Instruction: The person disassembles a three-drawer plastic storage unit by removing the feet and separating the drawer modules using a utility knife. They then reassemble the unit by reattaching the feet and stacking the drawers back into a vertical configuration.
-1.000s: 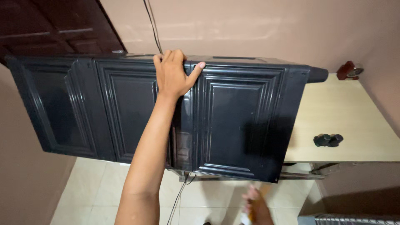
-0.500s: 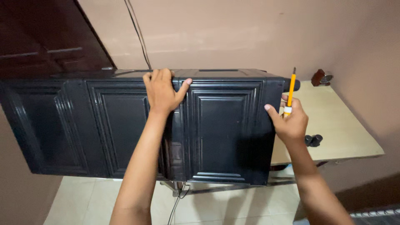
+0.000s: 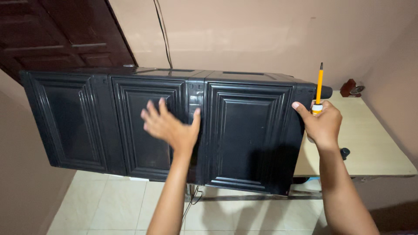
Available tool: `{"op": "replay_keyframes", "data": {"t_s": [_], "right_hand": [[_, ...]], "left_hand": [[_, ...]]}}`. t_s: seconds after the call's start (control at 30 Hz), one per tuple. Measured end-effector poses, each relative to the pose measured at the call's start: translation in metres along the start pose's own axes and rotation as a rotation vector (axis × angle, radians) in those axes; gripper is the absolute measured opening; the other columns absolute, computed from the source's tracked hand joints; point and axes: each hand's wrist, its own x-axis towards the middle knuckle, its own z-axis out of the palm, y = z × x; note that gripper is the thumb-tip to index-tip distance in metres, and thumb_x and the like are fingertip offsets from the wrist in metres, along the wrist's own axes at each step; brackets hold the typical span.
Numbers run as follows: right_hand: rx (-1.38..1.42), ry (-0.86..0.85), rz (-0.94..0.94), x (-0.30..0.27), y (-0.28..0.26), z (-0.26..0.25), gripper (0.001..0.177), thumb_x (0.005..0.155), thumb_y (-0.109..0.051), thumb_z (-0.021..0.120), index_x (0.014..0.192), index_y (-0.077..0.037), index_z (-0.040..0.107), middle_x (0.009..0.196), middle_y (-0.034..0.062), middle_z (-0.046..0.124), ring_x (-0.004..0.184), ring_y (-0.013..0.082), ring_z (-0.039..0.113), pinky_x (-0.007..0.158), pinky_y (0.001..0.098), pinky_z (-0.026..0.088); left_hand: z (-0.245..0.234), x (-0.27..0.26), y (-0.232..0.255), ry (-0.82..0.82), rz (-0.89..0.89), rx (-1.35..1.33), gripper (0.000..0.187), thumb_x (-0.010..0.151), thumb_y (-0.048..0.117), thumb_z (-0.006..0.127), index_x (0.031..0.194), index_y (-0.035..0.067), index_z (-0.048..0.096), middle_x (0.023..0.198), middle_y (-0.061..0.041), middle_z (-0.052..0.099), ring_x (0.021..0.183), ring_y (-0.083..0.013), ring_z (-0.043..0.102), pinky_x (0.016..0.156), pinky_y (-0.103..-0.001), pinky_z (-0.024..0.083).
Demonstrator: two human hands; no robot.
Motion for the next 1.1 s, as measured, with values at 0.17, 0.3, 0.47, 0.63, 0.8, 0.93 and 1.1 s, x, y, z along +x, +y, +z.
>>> {"op": "replay_keyframes", "data": {"t_s": [0.17, 0.3, 0.47, 0.63, 0.8, 0.93, 1.1], "right_hand": [[0.100, -0.100, 0.141, -0.002, -0.011, -0.010, 0.049, 0.086, -0.038, 0.089, 0.086, -0.002, 0.057, 0.062, 0.0013, 0.053, 0.050, 0.0109, 0.046, 0.045, 0.0329, 0.038], [0.151, -0.139, 0.135, 0.000, -0.015, -0.011, 0.045, 0.088, -0.033, 0.088, 0.083, -0.003, 0.055, 0.061, -0.0001, 0.052, 0.048, 0.0080, 0.044, 0.041, 0.0292, 0.035], [0.090, -0.171, 0.131, 0.006, -0.007, -0.012, 0.046, 0.088, -0.034, 0.089, 0.082, -0.004, 0.055, 0.061, 0.0012, 0.052, 0.048, 0.0096, 0.045, 0.042, 0.0304, 0.036], [0.040, -0.153, 0.026, 0.013, 0.012, -0.006, 0.048, 0.090, -0.036, 0.090, 0.081, -0.003, 0.056, 0.064, 0.0019, 0.055, 0.054, 0.0095, 0.048, 0.049, 0.0293, 0.041], [0.083, -0.131, -0.023, 0.015, 0.026, 0.000, 0.050, 0.094, -0.035, 0.092, 0.084, -0.002, 0.055, 0.069, 0.0009, 0.054, 0.059, 0.0077, 0.046, 0.051, 0.0280, 0.040], [0.076, -0.134, -0.041, 0.016, 0.028, 0.001, 0.047, 0.093, -0.036, 0.091, 0.086, -0.003, 0.057, 0.069, 0.0008, 0.057, 0.059, 0.0072, 0.050, 0.052, 0.0264, 0.042], [0.103, -0.157, -0.012, 0.019, 0.030, 0.007, 0.046, 0.093, -0.035, 0.090, 0.088, -0.003, 0.057, 0.068, 0.0021, 0.057, 0.058, 0.0086, 0.049, 0.051, 0.0279, 0.040]], "left_hand": [[-0.023, -0.076, -0.059, -0.151, -0.505, 0.017, 0.138, 0.068, 0.076, 0.080, 0.163, 0.003, 0.011, 0.164, -0.038, -0.008, 0.149, -0.0598, -0.014, 0.109, -0.083, 0.000], [-0.020, -0.089, -0.089, -0.258, -0.746, -0.119, 0.147, 0.062, 0.073, 0.080, 0.165, 0.008, -0.002, 0.159, -0.041, -0.020, 0.148, -0.0588, -0.020, 0.105, -0.086, 0.001], [-0.001, -0.101, -0.085, -0.281, -0.665, -0.059, 0.143, 0.066, 0.077, 0.078, 0.166, 0.013, 0.000, 0.161, -0.040, -0.023, 0.150, -0.0589, -0.020, 0.108, -0.085, 0.000], [0.011, -0.106, -0.083, -0.207, -0.624, -0.022, 0.140, 0.070, 0.077, 0.077, 0.166, 0.011, 0.001, 0.160, -0.042, -0.023, 0.149, -0.0612, -0.020, 0.108, -0.085, -0.003], [0.015, -0.107, -0.082, -0.171, -0.598, -0.027, 0.137, 0.071, 0.077, 0.078, 0.167, 0.012, 0.005, 0.162, -0.039, -0.021, 0.151, -0.0597, -0.018, 0.111, -0.083, -0.003], [0.020, -0.110, -0.082, -0.153, -0.590, -0.020, 0.136, 0.071, 0.075, 0.079, 0.167, 0.011, 0.006, 0.163, -0.039, -0.020, 0.151, -0.0594, -0.018, 0.111, -0.082, -0.003], [0.041, -0.121, -0.084, -0.120, -0.608, -0.040, 0.137, 0.071, 0.074, 0.080, 0.167, 0.011, 0.006, 0.163, -0.039, -0.020, 0.152, -0.0587, -0.017, 0.112, -0.082, -0.002]]}}
